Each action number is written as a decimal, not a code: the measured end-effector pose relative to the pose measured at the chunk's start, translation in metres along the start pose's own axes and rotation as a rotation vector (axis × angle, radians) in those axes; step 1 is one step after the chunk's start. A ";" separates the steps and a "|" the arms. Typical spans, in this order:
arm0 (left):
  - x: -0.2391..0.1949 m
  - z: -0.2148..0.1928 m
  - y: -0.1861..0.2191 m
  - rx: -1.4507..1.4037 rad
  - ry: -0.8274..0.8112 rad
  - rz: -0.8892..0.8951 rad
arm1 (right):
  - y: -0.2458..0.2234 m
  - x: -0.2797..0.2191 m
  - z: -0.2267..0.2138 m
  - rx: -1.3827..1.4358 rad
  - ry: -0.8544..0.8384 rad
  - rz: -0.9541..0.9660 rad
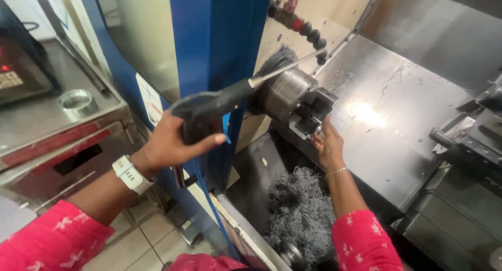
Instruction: Operator loads a metal ring into a CNC lathe, cleans it with an air nozzle, and performs quality measurements using a digital gauge.
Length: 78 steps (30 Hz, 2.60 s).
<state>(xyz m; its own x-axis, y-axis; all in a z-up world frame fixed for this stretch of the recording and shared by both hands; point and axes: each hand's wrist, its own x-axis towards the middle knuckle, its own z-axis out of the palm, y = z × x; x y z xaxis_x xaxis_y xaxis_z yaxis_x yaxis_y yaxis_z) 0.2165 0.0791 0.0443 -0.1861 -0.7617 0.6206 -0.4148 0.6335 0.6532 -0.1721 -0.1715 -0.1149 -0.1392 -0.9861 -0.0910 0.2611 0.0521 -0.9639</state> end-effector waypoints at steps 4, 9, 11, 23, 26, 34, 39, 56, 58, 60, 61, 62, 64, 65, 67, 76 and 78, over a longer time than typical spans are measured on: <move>-0.001 0.001 0.002 -0.066 0.019 -0.001 | -0.017 -0.009 -0.003 -0.124 -0.035 0.067; -0.003 0.002 -0.003 -0.019 0.043 0.017 | -0.031 0.006 -0.014 -0.488 -0.107 0.006; -0.003 0.003 -0.004 -0.020 0.040 -0.013 | -0.029 0.015 -0.020 -0.505 -0.141 -0.005; -0.004 0.006 -0.018 0.009 0.030 -0.071 | -0.024 0.027 -0.029 -0.569 -0.186 -0.060; -0.004 0.007 -0.014 0.024 0.047 -0.079 | -0.024 0.024 -0.026 -0.561 -0.179 -0.066; -0.005 0.008 -0.016 0.032 0.061 -0.086 | -0.028 0.018 -0.020 -0.578 -0.146 -0.043; -0.005 0.007 -0.017 -0.014 0.051 -0.081 | -0.025 0.017 -0.019 -0.562 -0.142 -0.065; -0.004 0.010 -0.003 -0.125 0.093 -0.022 | 0.021 0.021 0.014 0.027 0.073 -0.073; -0.005 0.010 0.002 -0.101 0.103 0.093 | 0.031 0.031 0.022 0.082 0.092 -0.085; -0.006 0.009 0.007 -0.131 0.070 -0.234 | 0.046 0.051 0.024 0.048 0.114 -0.019; -0.009 0.009 0.004 -0.134 0.059 -0.228 | 0.040 0.039 0.023 0.054 0.125 -0.023; -0.009 0.009 0.001 -0.132 0.067 -0.134 | 0.030 0.030 0.023 0.059 0.086 0.017; -0.009 0.008 -0.003 -0.136 0.058 -0.025 | 0.017 0.021 0.020 0.077 0.065 0.046; -0.010 0.007 -0.003 -0.135 0.063 -0.095 | 0.014 0.021 0.017 0.082 0.027 0.093; -0.015 0.006 -0.012 -0.133 0.040 -0.141 | 0.021 0.019 0.010 0.110 0.009 0.120; -0.018 -0.004 -0.036 -0.556 -0.052 -0.015 | 0.055 -0.087 -0.029 0.557 0.059 0.163; -0.020 0.000 -0.042 -0.580 -0.018 -0.055 | 0.096 -0.134 -0.056 0.335 0.187 0.251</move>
<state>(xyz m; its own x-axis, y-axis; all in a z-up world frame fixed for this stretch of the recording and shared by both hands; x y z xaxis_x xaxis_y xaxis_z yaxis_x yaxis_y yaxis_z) 0.2379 0.0680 0.0047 -0.1957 -0.7946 0.5747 0.1306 0.5597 0.8183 -0.1815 -0.0258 -0.2094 -0.1943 -0.9024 -0.3845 0.5990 0.2012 -0.7750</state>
